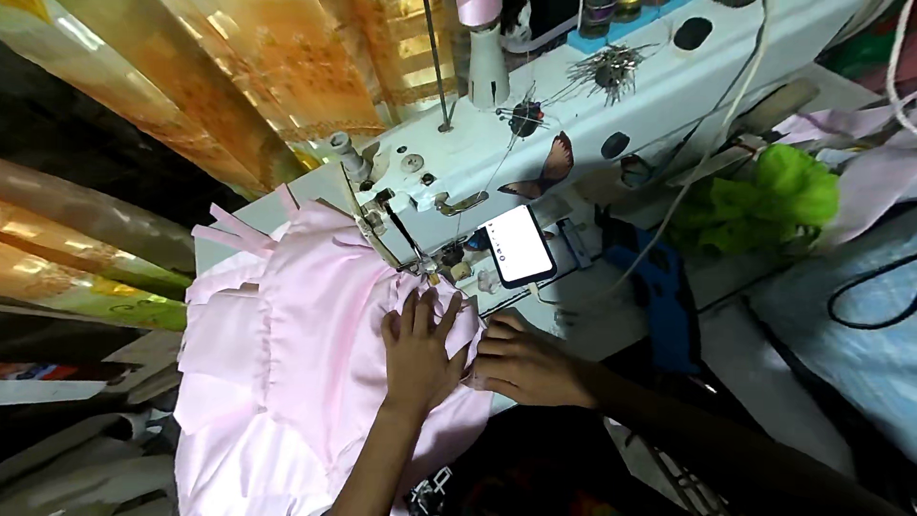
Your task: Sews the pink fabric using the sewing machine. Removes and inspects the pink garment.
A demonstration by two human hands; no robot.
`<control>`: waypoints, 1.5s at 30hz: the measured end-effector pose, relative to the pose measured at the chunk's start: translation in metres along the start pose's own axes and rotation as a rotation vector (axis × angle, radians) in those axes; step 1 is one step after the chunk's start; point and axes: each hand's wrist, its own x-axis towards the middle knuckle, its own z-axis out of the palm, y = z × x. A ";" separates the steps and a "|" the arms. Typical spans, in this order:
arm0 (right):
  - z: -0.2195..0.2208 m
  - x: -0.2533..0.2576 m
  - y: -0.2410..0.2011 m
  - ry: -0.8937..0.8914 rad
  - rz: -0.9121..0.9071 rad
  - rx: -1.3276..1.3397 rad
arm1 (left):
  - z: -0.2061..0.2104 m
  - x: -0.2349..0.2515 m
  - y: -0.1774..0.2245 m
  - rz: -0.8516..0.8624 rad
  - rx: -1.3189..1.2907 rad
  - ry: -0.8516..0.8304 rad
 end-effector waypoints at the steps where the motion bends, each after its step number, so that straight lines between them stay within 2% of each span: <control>1: 0.002 0.000 -0.001 0.011 -0.009 -0.008 | 0.003 -0.001 -0.006 0.020 -0.012 0.011; 4: 0.006 0.001 -0.007 0.046 -0.014 -0.019 | 0.007 0.000 -0.025 0.109 -0.048 0.037; 9: 0.014 0.005 -0.013 0.140 0.085 -0.083 | 0.008 0.004 -0.045 0.211 -0.099 0.095; 23: 0.026 0.011 -0.022 0.167 0.126 -0.099 | 0.007 0.017 -0.065 0.292 -0.140 0.048; 30: 0.030 0.021 -0.025 0.167 0.149 -0.122 | 0.004 0.029 -0.084 0.397 -0.165 0.050; 33: 0.029 0.023 -0.024 0.185 0.157 -0.109 | 0.003 0.022 -0.080 0.461 -0.168 0.109; 36: 0.027 0.021 -0.020 0.237 0.154 0.023 | -0.008 0.010 -0.051 0.399 -0.151 0.131; 39: 0.019 0.018 -0.017 0.214 0.136 0.116 | -0.014 -0.002 -0.033 0.214 -0.130 0.068; 42: 0.014 0.014 -0.013 0.170 0.099 0.126 | -0.013 -0.005 -0.032 0.123 -0.163 0.026; 45: 0.014 0.012 -0.011 0.145 0.109 0.147 | -0.011 -0.003 -0.044 0.111 -0.315 0.032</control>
